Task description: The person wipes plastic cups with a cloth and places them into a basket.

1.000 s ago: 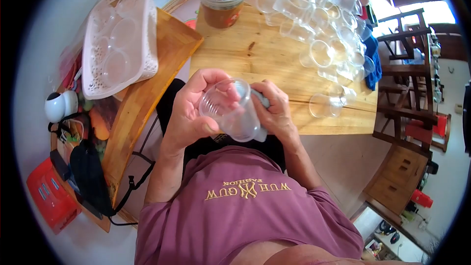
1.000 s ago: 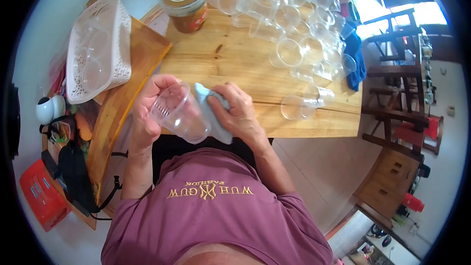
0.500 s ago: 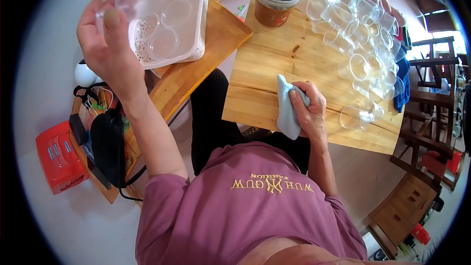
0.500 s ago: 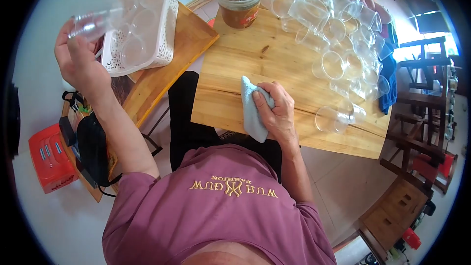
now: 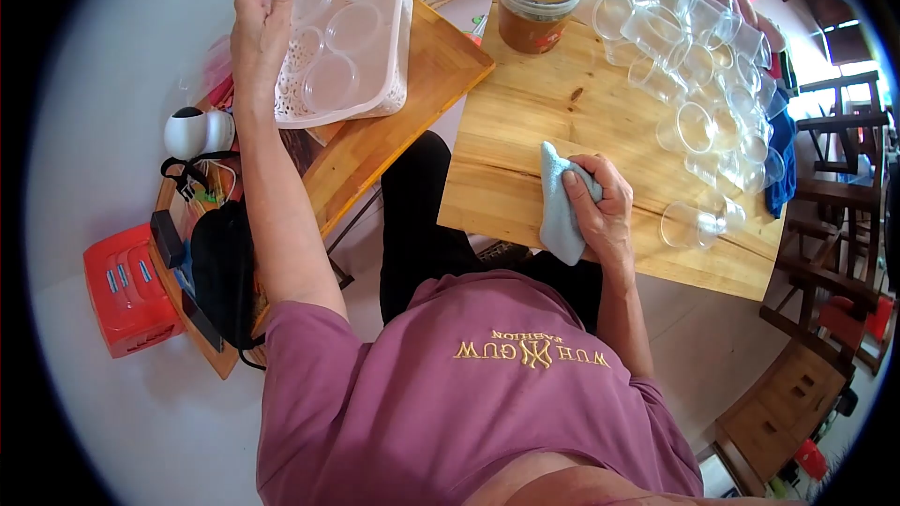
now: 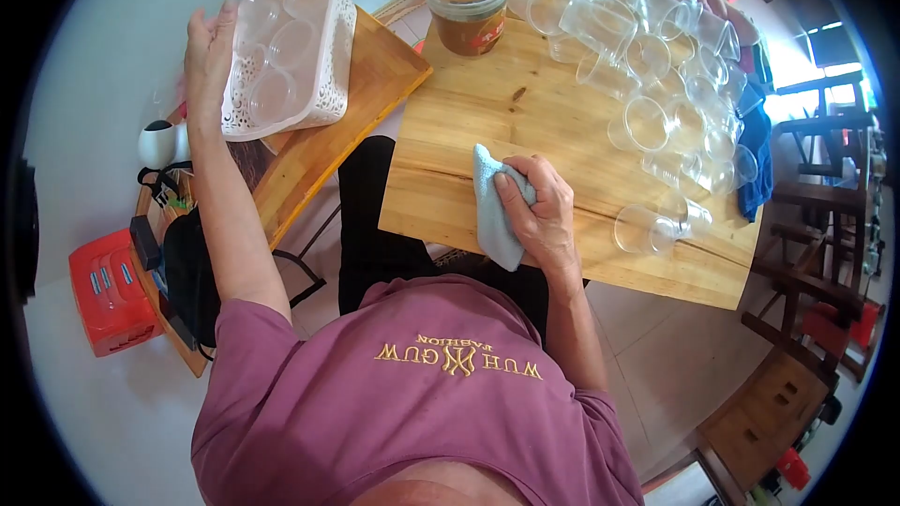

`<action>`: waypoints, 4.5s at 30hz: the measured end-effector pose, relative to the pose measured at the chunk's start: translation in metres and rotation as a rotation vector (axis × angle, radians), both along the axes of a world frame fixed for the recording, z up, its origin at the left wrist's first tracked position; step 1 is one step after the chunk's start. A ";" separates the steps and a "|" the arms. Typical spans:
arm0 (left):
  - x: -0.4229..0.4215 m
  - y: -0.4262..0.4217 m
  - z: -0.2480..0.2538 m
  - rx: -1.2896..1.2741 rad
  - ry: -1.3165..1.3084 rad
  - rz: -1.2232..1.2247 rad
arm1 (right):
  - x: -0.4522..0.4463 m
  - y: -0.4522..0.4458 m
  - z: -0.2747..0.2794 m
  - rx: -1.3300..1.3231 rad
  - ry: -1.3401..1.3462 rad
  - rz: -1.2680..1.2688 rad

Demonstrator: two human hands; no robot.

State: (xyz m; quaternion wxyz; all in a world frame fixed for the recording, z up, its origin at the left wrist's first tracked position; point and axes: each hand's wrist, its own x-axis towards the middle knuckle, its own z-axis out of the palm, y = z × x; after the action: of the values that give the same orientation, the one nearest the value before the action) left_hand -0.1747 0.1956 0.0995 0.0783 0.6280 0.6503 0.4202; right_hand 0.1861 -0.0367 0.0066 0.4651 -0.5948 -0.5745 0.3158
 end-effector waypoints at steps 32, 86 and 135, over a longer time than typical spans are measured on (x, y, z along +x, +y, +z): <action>0.357 -0.214 -0.022 0.179 0.253 -1.356 | 0.010 -0.006 -0.010 0.057 -0.021 0.055; 0.180 -0.194 -0.084 -0.489 -0.788 -0.827 | -0.018 0.003 0.003 -0.108 0.251 -0.048; 0.183 -0.171 -0.093 -0.930 -1.720 -1.039 | 0.011 -0.015 0.014 0.154 -0.061 -0.199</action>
State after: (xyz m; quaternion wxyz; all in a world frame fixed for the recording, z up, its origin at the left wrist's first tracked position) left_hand 0.0086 0.0248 0.0068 0.8991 0.2325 0.1306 0.3472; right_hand 0.1973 -0.0514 0.0210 0.5209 -0.6206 -0.5492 0.2049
